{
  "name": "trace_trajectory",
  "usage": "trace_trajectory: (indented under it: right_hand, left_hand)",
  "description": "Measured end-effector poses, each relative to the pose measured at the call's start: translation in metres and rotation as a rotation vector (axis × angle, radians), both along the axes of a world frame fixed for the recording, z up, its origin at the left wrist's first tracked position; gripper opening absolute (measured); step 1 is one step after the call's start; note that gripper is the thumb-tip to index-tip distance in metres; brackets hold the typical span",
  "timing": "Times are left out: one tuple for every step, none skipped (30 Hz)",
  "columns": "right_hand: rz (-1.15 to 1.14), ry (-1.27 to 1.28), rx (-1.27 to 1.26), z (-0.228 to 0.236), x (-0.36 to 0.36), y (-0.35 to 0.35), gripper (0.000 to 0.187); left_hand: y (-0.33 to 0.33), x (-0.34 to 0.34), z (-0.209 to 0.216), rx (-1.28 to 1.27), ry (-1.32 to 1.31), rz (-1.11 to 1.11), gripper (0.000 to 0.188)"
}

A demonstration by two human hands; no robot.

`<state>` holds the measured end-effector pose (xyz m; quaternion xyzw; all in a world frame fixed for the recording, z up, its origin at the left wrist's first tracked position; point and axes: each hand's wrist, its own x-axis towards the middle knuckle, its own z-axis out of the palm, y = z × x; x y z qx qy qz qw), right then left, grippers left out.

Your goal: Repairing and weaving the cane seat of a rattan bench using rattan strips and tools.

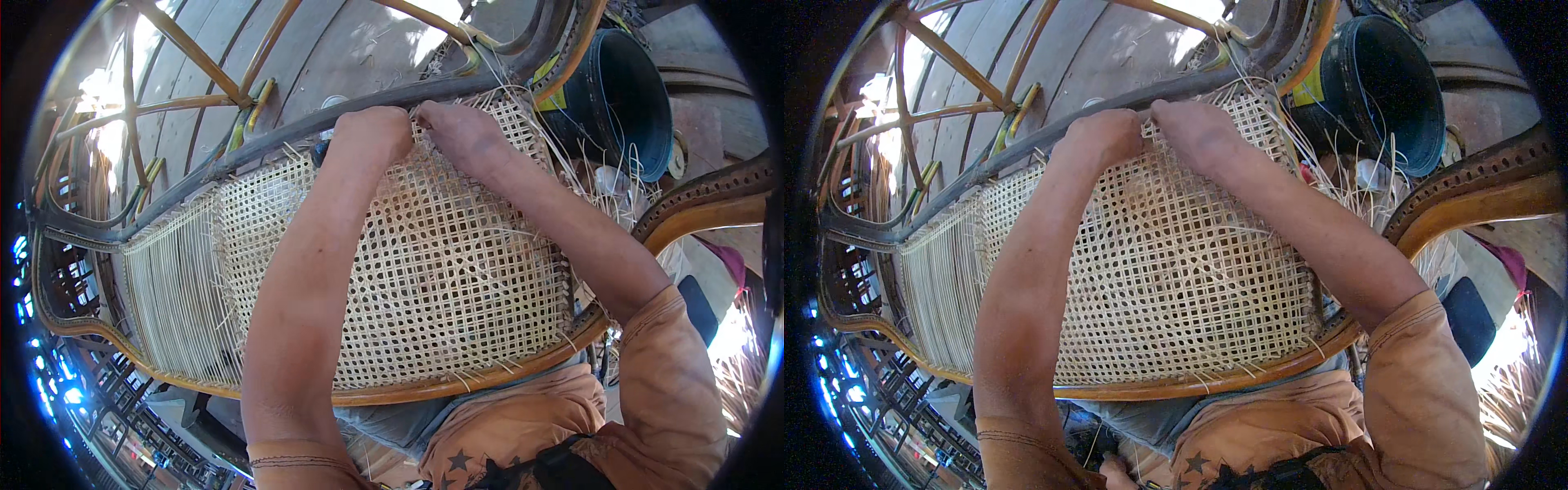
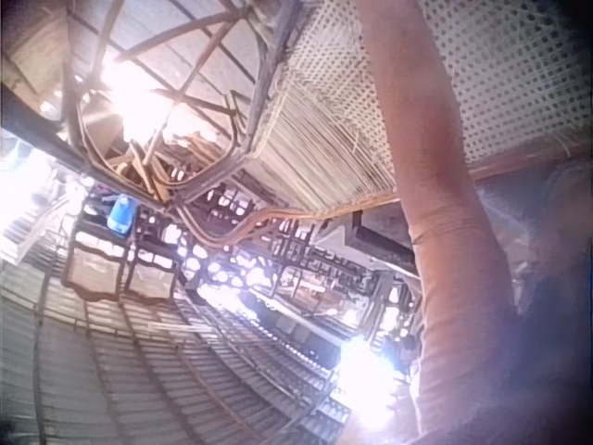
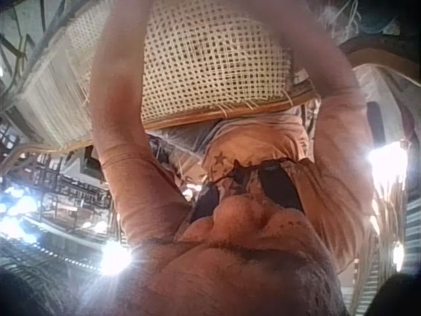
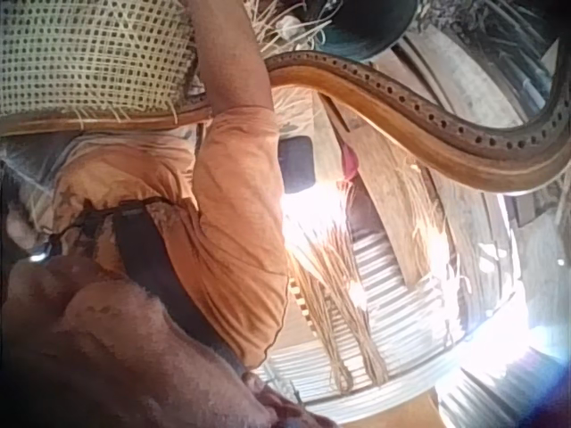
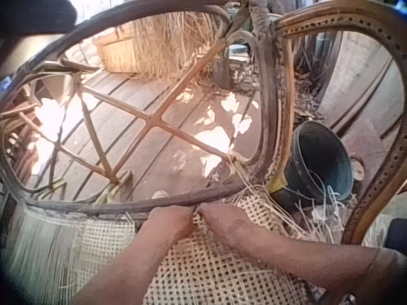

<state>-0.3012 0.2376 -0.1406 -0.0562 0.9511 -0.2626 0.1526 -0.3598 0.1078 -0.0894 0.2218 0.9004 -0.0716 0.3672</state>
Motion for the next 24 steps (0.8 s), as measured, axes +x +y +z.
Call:
trace_trajectory:
  right_hand:
    - [-0.001, 0.005, 0.0, -0.002, 0.001, 0.002, 0.017]
    - [0.014, 0.031, -0.051, -0.004, 0.003, 0.006, 0.017]
    - [0.028, 0.057, -0.103, -0.006, 0.003, 0.009, 0.017]
    - [0.025, 0.054, -0.102, -0.005, 0.002, 0.01, 0.017]
    - [0.002, 0.012, -0.084, -0.003, -0.001, 0.009, 0.017]
    - [-0.02, -0.03, -0.066, -0.001, -0.003, 0.009, 0.016]
    - [-0.02, -0.032, -0.07, 0.002, -0.006, 0.005, 0.016]
    - [-0.043, -0.068, -0.017, 0.007, -0.008, 0.0, 0.019]
    - [-0.064, -0.104, 0.036, 0.01, -0.01, -0.004, 0.023]
    - [-0.061, -0.109, 0.035, 0.013, -0.01, -0.008, 0.023]
    - [-0.064, -0.081, 0.05, 0.016, -0.01, -0.012, 0.02]
    - [-0.065, -0.053, 0.066, 0.017, -0.01, -0.015, 0.017]
    - [-0.062, -0.052, 0.066, 0.016, -0.01, -0.015, 0.017]
    - [-0.049, -0.059, 0.068, 0.013, -0.01, -0.012, 0.017]
    - [-0.035, -0.066, 0.072, 0.01, -0.009, -0.009, 0.018]
    - [-0.03, -0.061, 0.066, 0.003, -0.006, -0.006, 0.018]
    - [0.022, 0.07, -0.063, -0.004, -0.003, -0.001, 0.021]
    - [0.074, 0.201, -0.192, -0.009, -0.001, 0.005, 0.023]
    - [0.078, 0.21, -0.192, -0.006, -0.002, 0.008, 0.023]
    - [0.178, 0.235, -0.061, -0.004, -0.002, 0.008, 0.025]
    - [0.276, 0.26, 0.071, -0.002, -0.002, 0.008, 0.027]
    - [0.277, 0.26, 0.076, -0.003, -0.001, 0.01, 0.027]
    - [0.301, 0.324, 0.129, -0.006, 0.001, 0.011, 0.026]
    - [0.325, 0.388, 0.182, -0.008, 0.002, 0.012, 0.026]
  left_hand:
    - [0.002, 0.0, 0.001, 0.0, 0.005, -0.001, 0.028]
    - [0.006, 0.003, 0.001, -0.02, 0.039, -0.041, 0.026]
    - [0.008, 0.003, 0.002, -0.041, 0.073, -0.082, 0.026]
    - [0.01, 0.003, 0.002, -0.039, 0.07, -0.085, 0.026]
    - [0.01, 0.002, 0.001, -0.036, 0.058, -0.099, 0.026]
    - [0.01, 0.001, 0.0, -0.033, 0.045, -0.114, 0.027]
    - [0.005, 0.0, -0.003, -0.036, 0.043, -0.114, 0.027]
    - [-0.003, -0.001, -0.007, 0.006, 0.009, -0.095, 0.027]
    - [-0.009, -0.002, -0.011, 0.047, -0.025, -0.075, 0.027]
    - [-0.009, -0.003, -0.013, 0.046, -0.029, -0.072, 0.027]
    - [-0.008, -0.003, -0.014, 0.029, -0.019, -0.001, 0.028]
    - [-0.007, -0.003, -0.016, 0.012, -0.008, 0.07, 0.028]
    - [-0.003, -0.002, -0.012, 0.012, -0.007, 0.073, 0.028]
    - [0.001, -0.002, -0.007, 0.012, -0.011, 0.078, 0.029]
    - [0.004, -0.002, -0.004, 0.012, -0.015, 0.082, 0.03]
    - [0.001, -0.002, -0.001, 0.006, -0.01, 0.088, 0.03]
    - [-0.001, -0.003, 0.001, 0.017, -0.034, 0.08, 0.032]
    - [-0.002, -0.004, 0.003, 0.026, -0.058, 0.073, 0.036]
    - [-0.004, -0.004, -0.001, 0.027, -0.048, 0.075, 0.036]
    - [-0.005, -0.002, -0.007, 0.052, -0.001, 0.086, 0.036]
    - [-0.008, -0.001, -0.012, 0.075, 0.047, 0.097, 0.037]
    - [-0.005, -0.004, -0.008, 0.08, 0.048, 0.098, 0.037]
    - [-0.002, -0.007, -0.002, 0.032, -0.034, 0.109, 0.039]
    - [-0.001, -0.009, 0.003, -0.017, -0.116, 0.12, 0.04]
